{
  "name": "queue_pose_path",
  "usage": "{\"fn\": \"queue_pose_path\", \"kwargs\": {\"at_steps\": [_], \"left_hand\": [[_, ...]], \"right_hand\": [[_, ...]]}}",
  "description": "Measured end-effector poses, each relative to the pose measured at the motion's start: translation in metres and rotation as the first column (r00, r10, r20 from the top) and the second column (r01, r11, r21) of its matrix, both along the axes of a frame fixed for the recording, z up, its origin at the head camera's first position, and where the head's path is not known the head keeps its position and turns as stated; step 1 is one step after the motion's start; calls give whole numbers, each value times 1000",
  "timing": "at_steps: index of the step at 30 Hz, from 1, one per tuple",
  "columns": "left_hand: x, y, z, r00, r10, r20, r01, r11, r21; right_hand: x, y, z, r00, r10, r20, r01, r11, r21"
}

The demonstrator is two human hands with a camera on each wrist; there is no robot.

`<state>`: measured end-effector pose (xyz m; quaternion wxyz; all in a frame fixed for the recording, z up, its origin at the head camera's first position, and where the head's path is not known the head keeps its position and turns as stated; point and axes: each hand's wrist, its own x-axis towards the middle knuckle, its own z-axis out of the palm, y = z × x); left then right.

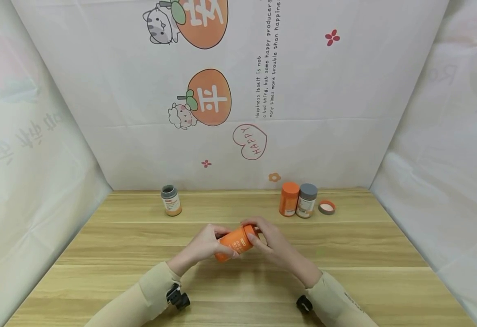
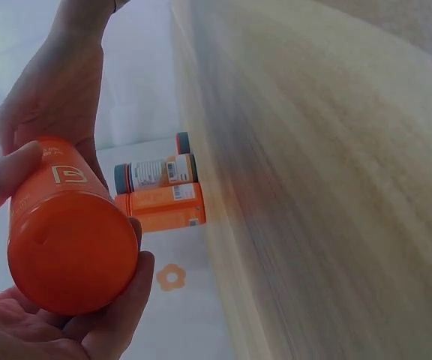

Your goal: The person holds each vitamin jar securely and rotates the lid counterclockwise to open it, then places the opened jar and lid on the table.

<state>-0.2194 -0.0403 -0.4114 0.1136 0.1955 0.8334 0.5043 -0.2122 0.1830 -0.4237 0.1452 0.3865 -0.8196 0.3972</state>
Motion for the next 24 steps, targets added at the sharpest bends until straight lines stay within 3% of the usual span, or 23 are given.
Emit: {"fn": "queue_pose_path", "kwargs": {"at_steps": [6,14,20,24], "left_hand": [[0,3,-1,998,11,-57,-13,999,-48],[-1,10,-5,993,26,-117,-34,997,-71],[-3,13,-6,990,63,-123,-73,994,-78],[-3,13,-7,986,86,-144,-100,991,-93]], "right_hand": [[0,-4,-2,997,-77,20,77,997,-14],[0,-8,2,968,-202,146,208,978,-22],[-1,-10,7,906,-290,308,300,954,14],[-2,-10,8,849,-336,407,337,939,72]]}}
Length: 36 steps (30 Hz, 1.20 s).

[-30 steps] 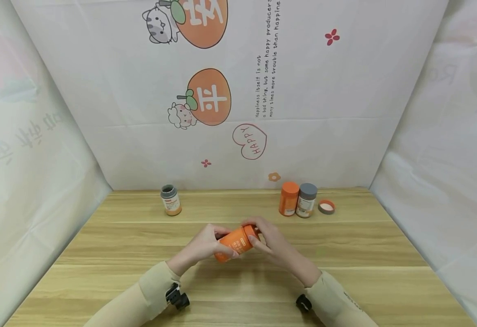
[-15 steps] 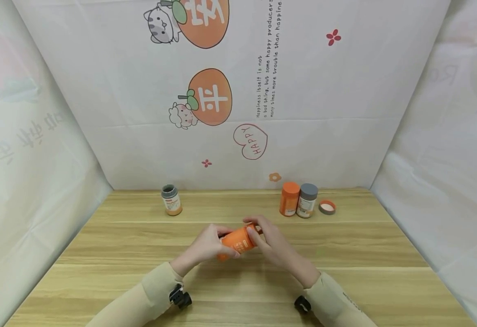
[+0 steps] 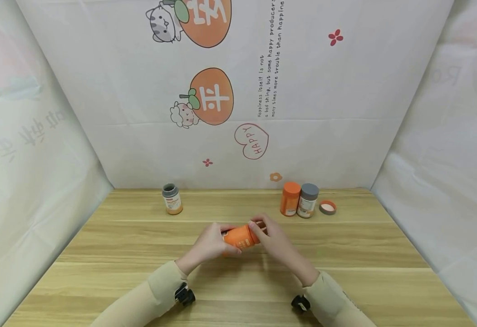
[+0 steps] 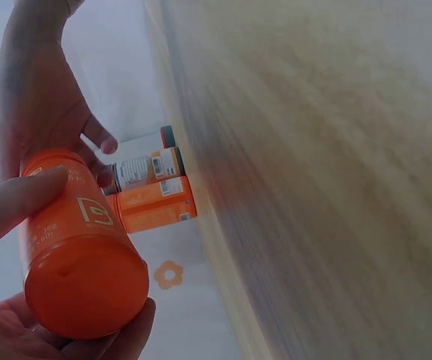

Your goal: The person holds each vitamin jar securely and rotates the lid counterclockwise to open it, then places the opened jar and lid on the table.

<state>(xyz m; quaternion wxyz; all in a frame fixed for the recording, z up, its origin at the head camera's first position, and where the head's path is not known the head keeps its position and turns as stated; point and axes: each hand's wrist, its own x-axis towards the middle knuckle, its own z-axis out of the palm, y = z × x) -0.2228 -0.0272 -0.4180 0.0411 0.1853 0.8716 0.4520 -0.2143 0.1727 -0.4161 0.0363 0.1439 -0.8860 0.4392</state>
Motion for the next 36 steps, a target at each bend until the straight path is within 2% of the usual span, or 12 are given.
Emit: {"fn": "queue_pose_path", "kwargs": {"at_steps": [3,7,12,25,36], "left_hand": [[0,0,0,1000,12,-17,-13,1000,-17],[0,0,1,999,21,-30,-22,999,-34],[1,-1,3,999,28,-32,-29,999,-39],[2,-5,2,1000,1,-27,-1,1000,1],[2,-10,-1,999,-26,-18,27,999,30]], "right_hand": [[-1,0,0,995,-22,100,24,1000,-18],[0,1,2,982,-31,184,43,997,-61],[2,1,6,977,-17,213,37,995,-93],[5,5,3,986,80,148,-67,993,-92],[7,12,3,970,234,64,-228,970,-84]]}}
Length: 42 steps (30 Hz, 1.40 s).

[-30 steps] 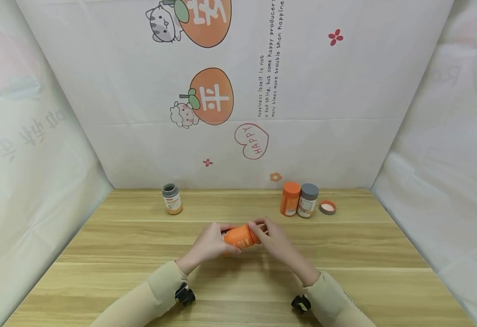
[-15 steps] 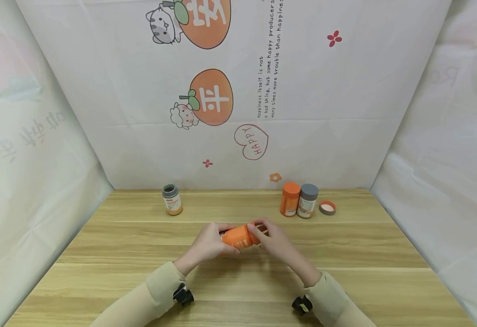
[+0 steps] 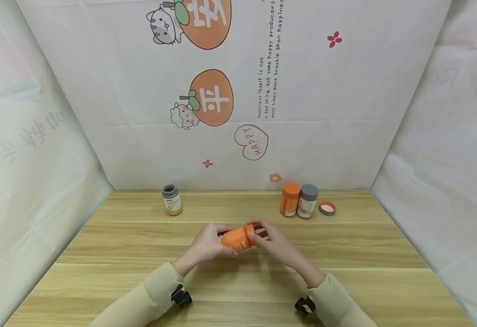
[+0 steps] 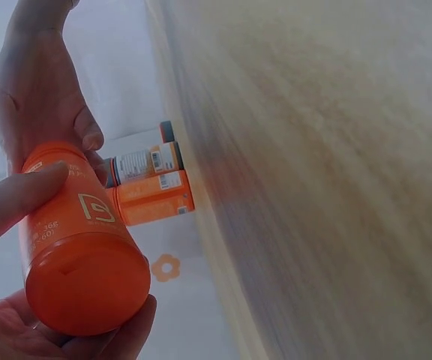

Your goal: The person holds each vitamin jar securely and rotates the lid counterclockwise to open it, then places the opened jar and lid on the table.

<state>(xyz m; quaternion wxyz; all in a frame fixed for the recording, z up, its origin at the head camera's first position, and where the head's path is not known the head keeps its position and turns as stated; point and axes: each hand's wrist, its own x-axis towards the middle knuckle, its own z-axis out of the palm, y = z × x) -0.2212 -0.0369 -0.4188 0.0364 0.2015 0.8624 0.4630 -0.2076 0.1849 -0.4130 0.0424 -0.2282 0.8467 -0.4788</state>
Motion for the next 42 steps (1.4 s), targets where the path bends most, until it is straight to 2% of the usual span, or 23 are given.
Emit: {"fn": "queue_pose_path", "kwargs": {"at_steps": [5,10,17,26,37,40,42], "left_hand": [[0,-1,-1,1000,7,24,-7,1000,2],[0,-2,-2,1000,5,16,-5,1000,-5],[0,-2,-2,1000,-7,13,6,1000,4],[1,-3,0,999,-24,36,23,999,24],[0,-3,0,998,-7,62,7,1000,7],[0,-2,2,998,-2,60,2,1000,4],[1,-2,3,999,4,53,-4,1000,-3]], "right_hand": [[0,4,2,997,71,-14,-71,997,-26],[-1,7,1,990,134,-43,-135,990,-39],[-2,10,0,978,170,-121,-179,982,-66],[-6,13,-6,961,229,-155,-254,954,-163],[-9,17,-9,957,239,-166,-270,942,-197],[-9,17,-9,957,231,-178,-263,948,-181],[-8,16,-7,965,203,-165,-230,959,-167]]}}
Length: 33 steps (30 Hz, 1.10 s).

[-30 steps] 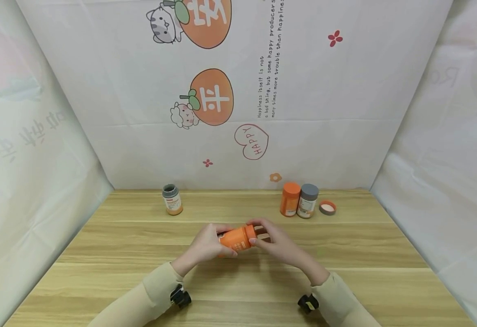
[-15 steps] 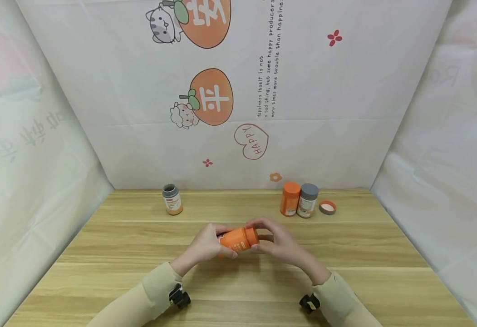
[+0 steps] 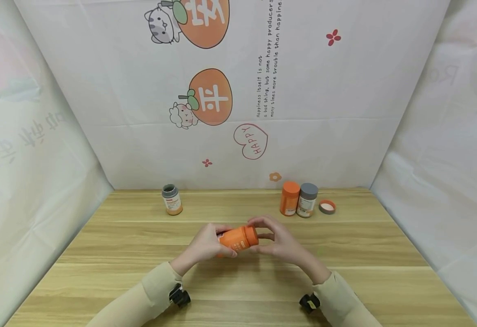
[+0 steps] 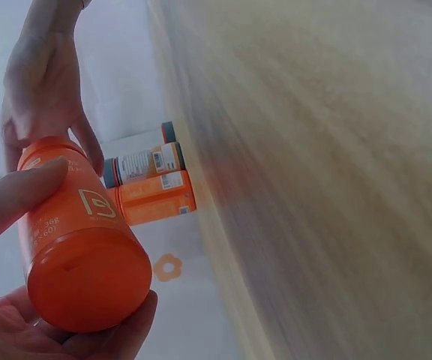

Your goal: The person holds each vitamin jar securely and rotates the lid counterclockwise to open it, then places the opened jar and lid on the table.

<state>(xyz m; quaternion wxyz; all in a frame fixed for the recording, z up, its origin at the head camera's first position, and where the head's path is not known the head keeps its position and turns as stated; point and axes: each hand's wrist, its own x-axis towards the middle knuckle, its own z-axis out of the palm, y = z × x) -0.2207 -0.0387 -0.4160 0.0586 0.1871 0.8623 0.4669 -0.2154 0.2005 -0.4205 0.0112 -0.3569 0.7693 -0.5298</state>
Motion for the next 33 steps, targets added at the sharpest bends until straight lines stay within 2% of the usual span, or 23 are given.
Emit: {"fn": "queue_pose_path", "kwargs": {"at_steps": [3,7,10,14,17,20,30,33], "left_hand": [[0,2,2,1000,3,-20,-3,1000,-15],[1,4,1,998,4,-62,-7,999,-48],[1,7,0,995,3,-98,-10,997,-73],[2,10,-1,990,-4,-142,-11,995,-102],[3,11,-1,989,-2,-150,-16,993,-117],[5,12,1,990,0,-143,-18,992,-124],[5,11,1,989,4,-146,-23,991,-129],[5,10,1,989,3,-146,-21,992,-121]], "right_hand": [[2,-3,3,996,-88,29,86,994,61],[5,-9,8,971,-213,105,195,968,159],[4,-14,9,937,-284,202,245,949,197],[3,-18,10,875,-362,322,302,927,221],[3,-20,11,841,-397,368,326,914,242],[3,-20,12,820,-420,388,336,903,267],[3,-18,11,808,-431,401,337,897,285],[3,-17,11,813,-427,396,335,899,281]]}}
